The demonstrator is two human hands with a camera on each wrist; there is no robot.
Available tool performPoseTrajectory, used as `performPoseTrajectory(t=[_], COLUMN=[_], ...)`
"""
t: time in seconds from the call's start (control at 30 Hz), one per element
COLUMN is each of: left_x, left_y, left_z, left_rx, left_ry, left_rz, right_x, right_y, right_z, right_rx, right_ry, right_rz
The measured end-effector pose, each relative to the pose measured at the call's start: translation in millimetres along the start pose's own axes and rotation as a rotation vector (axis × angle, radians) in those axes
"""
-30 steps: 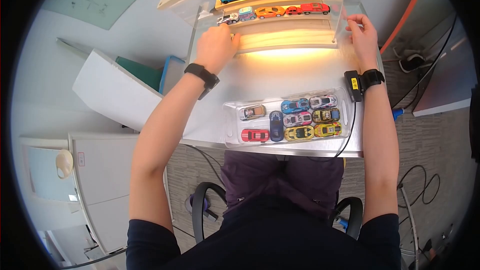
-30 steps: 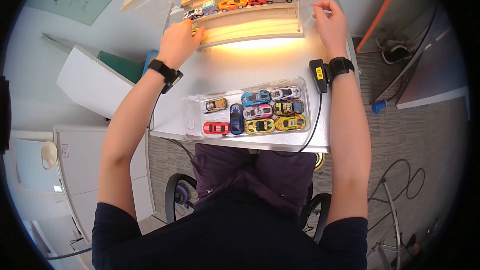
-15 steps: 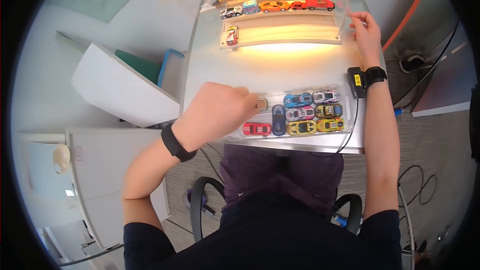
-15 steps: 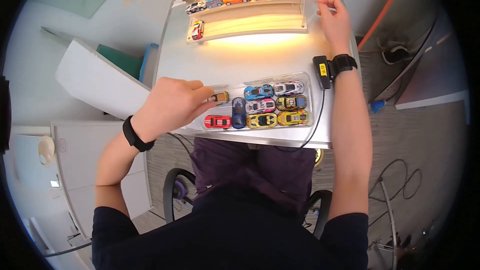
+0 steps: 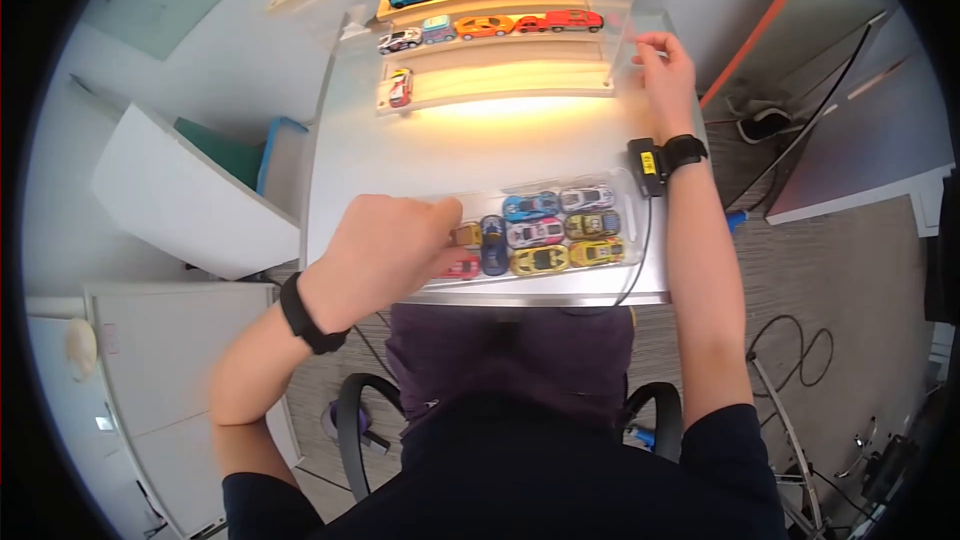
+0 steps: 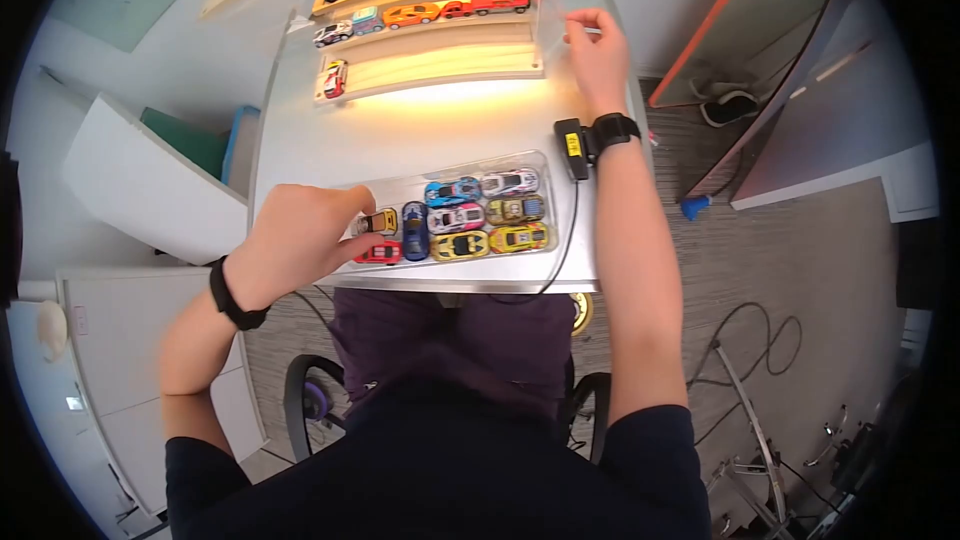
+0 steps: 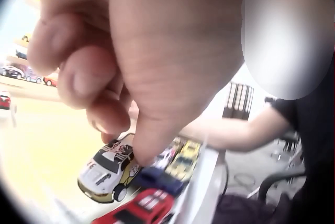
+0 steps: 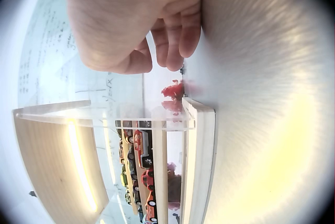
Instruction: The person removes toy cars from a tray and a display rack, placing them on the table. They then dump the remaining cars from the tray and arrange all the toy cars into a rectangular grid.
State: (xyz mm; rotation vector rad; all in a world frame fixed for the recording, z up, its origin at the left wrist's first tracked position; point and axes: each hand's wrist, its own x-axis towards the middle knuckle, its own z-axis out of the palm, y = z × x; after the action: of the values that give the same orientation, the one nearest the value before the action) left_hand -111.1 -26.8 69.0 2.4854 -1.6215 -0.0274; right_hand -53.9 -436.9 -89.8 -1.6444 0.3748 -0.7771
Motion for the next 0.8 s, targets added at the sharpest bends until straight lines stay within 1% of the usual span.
performPoseTrajectory(t=[0.07,0.1,0.17,0.2,0.27,0.3,0.4,0.5,0.6,0.7,0.8], left_x=[-1.5,-3.3,0.8,2.6,4.7,2.9,1.7,1.8,9.7,23.1,42.5], left_y=[-1.1,-5.1,-38.2,-62.4,-104.1,-116.4,-122.2,-110.9,-107.2,-113.2,-114.1], left_z=[-38.3,-50.1,-50.7,-42.1,-15.3,-4.4,18.4,25.0,33.5,49.9,51.9], left_rx=[-0.096,-0.144,0.11,0.207,0.266,0.295,0.388,0.161,0.061,0.003,-0.101], left_ry=[0.002,0.011,0.106,0.127,0.012,-0.05,-0.191,-0.053,-0.025,0.069,0.111], left_rz=[-0.159,-0.237,-0.242,-0.167,-0.038,0.032,0.075,-0.011,-0.068,-0.065,0.055], right_x=[-2.6,-4.3,-5.2,-4.5,0.2,1.6,-1.6,-7.8,-4.9,0.3,-4.2], right_y=[-3.5,-6.4,-9.4,-7.2,-0.5,-1.4,-3.6,-11.1,-11.9,-4.3,-9.5], right_z=[-0.7,-1.0,0.1,-0.1,-1.5,-1.5,-2.1,-3.1,-0.5,-1.5,-2.8], right_rx=[-0.007,0.004,0.017,0.004,-0.015,-0.033,-0.053,-0.019,-0.026,-0.036,-0.026], right_ry=[0.007,0.016,0.011,0.004,-0.007,-0.016,-0.013,0.006,-0.01,-0.02,-0.02], right_rz=[0.018,0.021,0.02,0.017,0.001,0.005,0.026,0.039,0.031,0.022,0.043])
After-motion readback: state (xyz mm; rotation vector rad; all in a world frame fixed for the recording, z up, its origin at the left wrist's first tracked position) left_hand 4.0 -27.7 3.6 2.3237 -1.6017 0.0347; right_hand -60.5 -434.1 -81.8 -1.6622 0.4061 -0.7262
